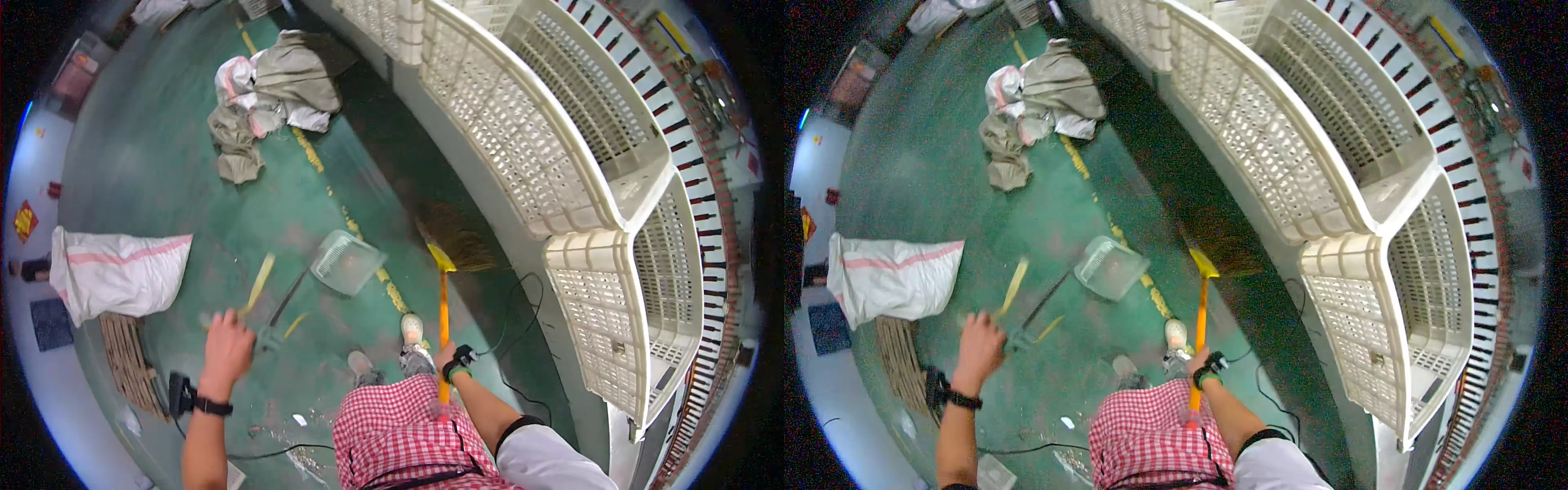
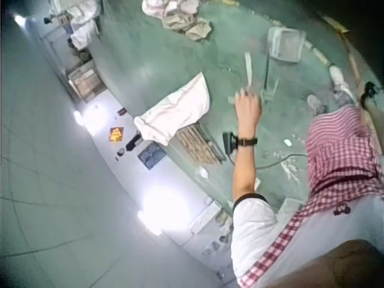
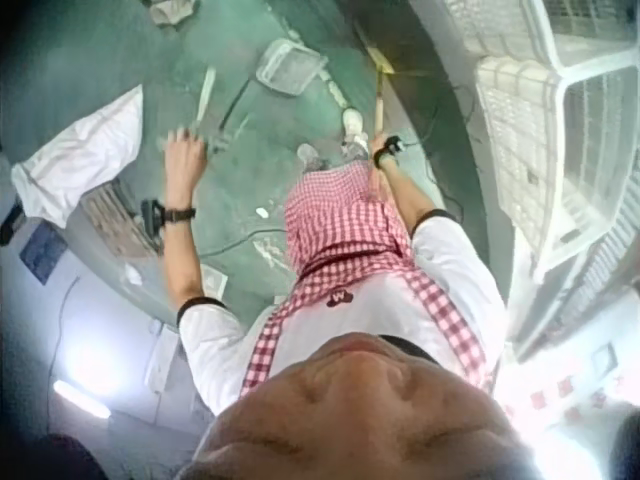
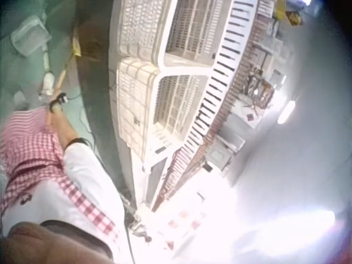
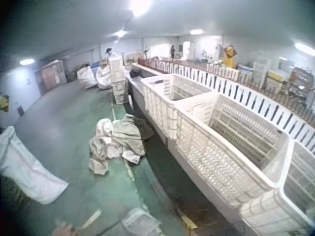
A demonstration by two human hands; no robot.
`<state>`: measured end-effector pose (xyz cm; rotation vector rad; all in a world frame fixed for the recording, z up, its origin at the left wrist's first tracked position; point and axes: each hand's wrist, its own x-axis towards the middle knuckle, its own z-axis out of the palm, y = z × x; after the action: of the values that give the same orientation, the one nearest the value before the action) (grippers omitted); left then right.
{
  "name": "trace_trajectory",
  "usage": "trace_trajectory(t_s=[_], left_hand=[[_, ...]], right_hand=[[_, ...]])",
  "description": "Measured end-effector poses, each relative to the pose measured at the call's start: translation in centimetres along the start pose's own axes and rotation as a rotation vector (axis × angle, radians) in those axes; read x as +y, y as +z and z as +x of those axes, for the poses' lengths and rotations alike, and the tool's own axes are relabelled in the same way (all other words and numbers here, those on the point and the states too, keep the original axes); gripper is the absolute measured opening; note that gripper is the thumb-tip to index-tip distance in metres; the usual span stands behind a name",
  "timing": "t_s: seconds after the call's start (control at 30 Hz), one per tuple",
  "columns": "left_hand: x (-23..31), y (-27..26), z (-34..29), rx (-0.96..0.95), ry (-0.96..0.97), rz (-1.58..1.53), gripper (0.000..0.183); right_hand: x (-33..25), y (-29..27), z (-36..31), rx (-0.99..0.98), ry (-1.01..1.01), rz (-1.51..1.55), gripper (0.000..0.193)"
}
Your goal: Sweep debris from the floor into a dustpan in a manufacturing environment.
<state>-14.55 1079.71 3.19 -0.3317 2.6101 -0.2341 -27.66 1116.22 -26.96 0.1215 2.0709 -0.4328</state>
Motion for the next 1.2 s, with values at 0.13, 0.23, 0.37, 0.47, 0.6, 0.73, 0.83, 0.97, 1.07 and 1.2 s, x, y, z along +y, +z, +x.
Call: trace_trajectory(t_s=[0.13,0.23,0.37,0.47,0.6,0.73,0.83,0.97,1.07,1.2], left_hand=[[2.6,2.4,-13.4,-0.036,-0.472,-0.346,0.019],[5.2,4.6,-21.3,0.013,-0.905,-0.616,0.024],[9.6,7.6,-25.9,0.031,-1.403,-0.8,0.028],[12.2,13.9,-32.2,0.346,-1.732,-0.929,0.033],[12.7,10.2,-33.5,0.527,-1.59,-1.093,0.022],[14.5,8.9,-35.3,0.408,-1.867,-1.217,0.032],[14.2,9.0,-35.2,0.376,-1.99,-1.379,0.032],[13.9,8.0,-37.6,0.372,-2.089,-1.397,0.032],[13.3,8.7,-37.1,0.361,-2.089,-1.463,0.032],[12.1,9.9,-36.5,0.36,-2.044,-1.533,0.032]], right_hand=[[1.4,2.7,-4.3,-0.015,-0.183,0.051,0.036],[-2.2,0.5,-7.8,-0.274,-0.308,-0.316,0.036],[-5.4,-5.4,-9.1,-0.719,-0.138,0.065,0.025],[-6.9,-11.1,-11.8,-0.529,-0.201,0.01,0.047],[-9.1,-14.9,-9.8,-0.208,-0.231,0.042,0.031],[-12.5,-8.7,1.0,0.025,-0.281,-0.058,0.02],[-12.7,-2.6,9.1,0.042,-0.213,-0.405,0.012],[-12.3,15.3,-1.3,-0.155,-0.379,-0.08,0.03],[-6.8,22.9,-7.9,-0.479,-0.287,-0.436,0.049],[-15.1,21.1,-18.5,-0.924,-0.366,-0.547,0.036]])
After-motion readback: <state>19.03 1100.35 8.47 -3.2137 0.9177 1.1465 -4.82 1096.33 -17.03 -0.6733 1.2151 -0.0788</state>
